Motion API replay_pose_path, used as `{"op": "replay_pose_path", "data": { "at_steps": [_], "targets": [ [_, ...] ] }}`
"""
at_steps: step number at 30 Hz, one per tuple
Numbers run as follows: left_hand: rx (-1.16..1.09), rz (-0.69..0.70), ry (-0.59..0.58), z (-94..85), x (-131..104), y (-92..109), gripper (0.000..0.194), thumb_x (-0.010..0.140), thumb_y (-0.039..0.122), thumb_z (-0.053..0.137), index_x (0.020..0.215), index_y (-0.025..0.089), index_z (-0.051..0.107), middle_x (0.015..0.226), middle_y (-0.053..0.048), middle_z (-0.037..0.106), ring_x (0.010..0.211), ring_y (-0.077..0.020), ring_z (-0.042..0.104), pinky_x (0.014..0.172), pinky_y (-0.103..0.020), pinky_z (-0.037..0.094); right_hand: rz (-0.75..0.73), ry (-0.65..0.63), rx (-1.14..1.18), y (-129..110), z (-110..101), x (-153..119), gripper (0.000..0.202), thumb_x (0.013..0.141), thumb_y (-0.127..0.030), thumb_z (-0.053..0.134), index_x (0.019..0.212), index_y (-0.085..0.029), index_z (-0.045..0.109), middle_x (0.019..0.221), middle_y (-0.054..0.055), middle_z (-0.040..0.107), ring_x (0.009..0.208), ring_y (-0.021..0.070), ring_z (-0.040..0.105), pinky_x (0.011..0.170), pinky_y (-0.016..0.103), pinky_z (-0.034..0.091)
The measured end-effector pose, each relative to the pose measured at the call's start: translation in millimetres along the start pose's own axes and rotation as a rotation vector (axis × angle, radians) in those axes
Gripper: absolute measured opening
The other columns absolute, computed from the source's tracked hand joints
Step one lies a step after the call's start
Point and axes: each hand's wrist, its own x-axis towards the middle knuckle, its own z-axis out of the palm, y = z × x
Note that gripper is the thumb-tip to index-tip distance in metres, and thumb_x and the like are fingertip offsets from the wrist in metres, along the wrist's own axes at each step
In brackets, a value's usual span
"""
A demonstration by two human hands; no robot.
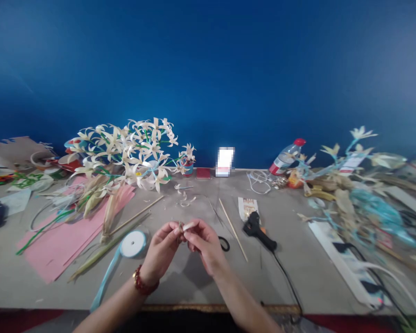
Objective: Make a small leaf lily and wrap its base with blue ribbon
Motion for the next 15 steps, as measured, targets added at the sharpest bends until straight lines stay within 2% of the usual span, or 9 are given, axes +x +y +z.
{"op": "replay_pose_path", "data": {
  "at_steps": [3, 9, 12, 15],
  "targets": [
    [-0.076, -0.125, -0.015, 3.9, -1, 6, 0.018, 0.077, 0.028, 0.080, 0.077, 0.014, 0.068, 0.072, -0.001, 0.063, 0.067, -0.0110, 0.056, 0.068, -0.024, 0.045, -0.043, -0.051, -0.114, -8, -6, -1, 0.025, 0.074, -0.037, 0.079, 0.091, -0.022, 0.068, 0.072, -0.001, 0.064, 0.057, 0.0118, 0.053, 0.050, 0.022, 0.036],
    [-0.068, -0.208, -0.021, 8.8, -7, 12, 0.018, 0.076, 0.027, 0.080, 0.075, 0.013, 0.068, 0.070, -0.002, 0.063, 0.065, -0.0108, 0.057, 0.066, -0.023, 0.044, -0.267, -0.164, -0.363, -22, -16, -2, 0.017, 0.082, -0.037, 0.072, 0.078, -0.022, 0.066, 0.070, -0.001, 0.060, 0.062, 0.0135, 0.055, 0.058, 0.025, 0.043],
    [0.016, -0.174, -0.002, 11.7, -11, 13, 0.017, 0.078, 0.029, 0.078, 0.076, 0.014, 0.069, 0.074, -0.003, 0.065, 0.066, -0.0115, 0.057, 0.068, -0.024, 0.044, -0.388, -0.110, -0.484, -25, -17, -5, 0.016, 0.087, -0.035, 0.066, 0.079, -0.021, 0.065, 0.071, -0.001, 0.059, 0.063, 0.0134, 0.053, 0.058, 0.025, 0.042],
    [0.125, -0.094, 0.013, 15.7, -14, 14, 0.017, 0.081, 0.030, 0.074, 0.076, 0.014, 0.069, 0.080, -0.005, 0.068, 0.068, -0.0130, 0.056, 0.072, -0.027, 0.044, -0.410, -0.021, -0.499, -29, -13, -10, 0.015, 0.089, -0.032, 0.064, 0.080, -0.021, 0.063, 0.071, -0.001, 0.058, 0.059, 0.0120, 0.052, 0.055, 0.023, 0.042]
  ]
}}
